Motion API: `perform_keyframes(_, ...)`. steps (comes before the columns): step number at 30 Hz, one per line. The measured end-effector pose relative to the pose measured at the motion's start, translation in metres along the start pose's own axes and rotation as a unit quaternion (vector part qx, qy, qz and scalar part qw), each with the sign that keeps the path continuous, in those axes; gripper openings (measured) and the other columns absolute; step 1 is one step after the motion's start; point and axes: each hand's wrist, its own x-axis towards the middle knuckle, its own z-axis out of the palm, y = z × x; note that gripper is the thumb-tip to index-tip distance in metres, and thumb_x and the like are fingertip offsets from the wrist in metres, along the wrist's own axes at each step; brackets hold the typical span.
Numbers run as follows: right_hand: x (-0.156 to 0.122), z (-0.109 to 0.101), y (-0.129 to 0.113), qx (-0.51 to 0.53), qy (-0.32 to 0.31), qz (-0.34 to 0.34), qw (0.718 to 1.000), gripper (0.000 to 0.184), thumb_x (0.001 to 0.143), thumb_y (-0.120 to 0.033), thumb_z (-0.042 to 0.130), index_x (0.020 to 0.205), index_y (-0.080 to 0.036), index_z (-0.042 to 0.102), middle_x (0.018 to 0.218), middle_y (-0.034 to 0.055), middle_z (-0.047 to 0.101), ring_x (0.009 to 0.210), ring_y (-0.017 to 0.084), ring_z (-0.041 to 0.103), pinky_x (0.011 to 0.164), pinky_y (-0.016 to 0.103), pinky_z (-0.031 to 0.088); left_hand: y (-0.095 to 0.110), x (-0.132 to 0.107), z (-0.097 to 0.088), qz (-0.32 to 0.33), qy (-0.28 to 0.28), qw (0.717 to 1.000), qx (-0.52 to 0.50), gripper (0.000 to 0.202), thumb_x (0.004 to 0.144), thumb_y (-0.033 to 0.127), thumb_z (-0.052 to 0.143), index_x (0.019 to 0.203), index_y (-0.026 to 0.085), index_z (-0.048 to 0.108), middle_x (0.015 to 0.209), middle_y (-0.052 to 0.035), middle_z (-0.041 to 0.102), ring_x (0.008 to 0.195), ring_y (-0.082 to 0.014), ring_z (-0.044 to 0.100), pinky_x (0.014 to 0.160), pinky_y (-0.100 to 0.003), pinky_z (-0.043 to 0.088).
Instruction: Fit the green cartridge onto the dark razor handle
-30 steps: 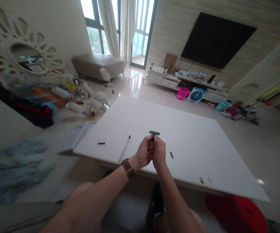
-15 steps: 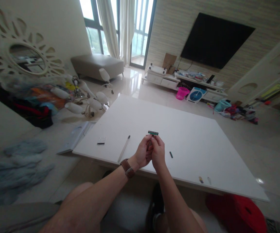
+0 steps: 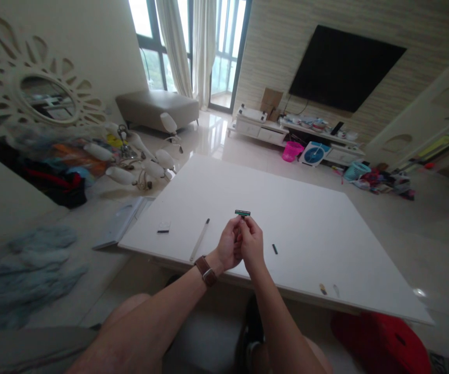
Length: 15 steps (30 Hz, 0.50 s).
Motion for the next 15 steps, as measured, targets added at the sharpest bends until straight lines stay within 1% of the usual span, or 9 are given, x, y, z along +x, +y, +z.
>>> perform_keyframes(3, -0.0022, -0.0025, 0.0013, -0.004, 0.004, 0.007, 1.0, 0.024, 0.09, -0.041, 0.056, 0.077, -0.02, 0.057, 0.057, -0.0064, 0.046, 0.052, 0.012, 0.041, 0.049, 0.024, 0.031, -0.0037, -0.0004, 0.0007, 0.0, 0.007, 1.0, 0.0, 0.053, 0.081, 0.052, 0.06, 0.049, 0.02, 0.033, 0.035, 0.0084, 0.026, 0.028, -0.0037, 0.02, 0.031, -0.019, 0.008)
perform_keyframes(7, -0.0037, -0.0062, 0.0036, -0.01, 0.005, -0.005, 1.0, 0.024, 0.09, -0.039, 0.054, 0.075, -0.021, 0.055, 0.063, -0.0044, 0.053, 0.058, 0.013, 0.046, 0.053, 0.024, 0.034, -0.0076, 0.0003, 0.0015, -0.011, 0.017, 1.0, 0.001, 0.056, 0.082, 0.053, 0.058, 0.046, 0.021, 0.029, 0.033, 0.0075, 0.025, 0.027, -0.004, 0.021, 0.03, -0.018, 0.01)
perform_keyframes(15, 0.0034, -0.0051, 0.0032, -0.024, 0.003, 0.004, 1.0, 0.023, 0.09, -0.039, 0.053, 0.076, -0.02, 0.057, 0.065, -0.0039, 0.055, 0.062, 0.014, 0.049, 0.057, 0.024, 0.037, -0.0049, 0.0067, -0.0004, 0.002, 0.029, 1.0, -0.01, 0.052, 0.08, 0.051, 0.062, 0.048, 0.02, 0.034, 0.034, 0.0084, 0.027, 0.026, -0.0047, 0.023, 0.029, -0.018, 0.011)
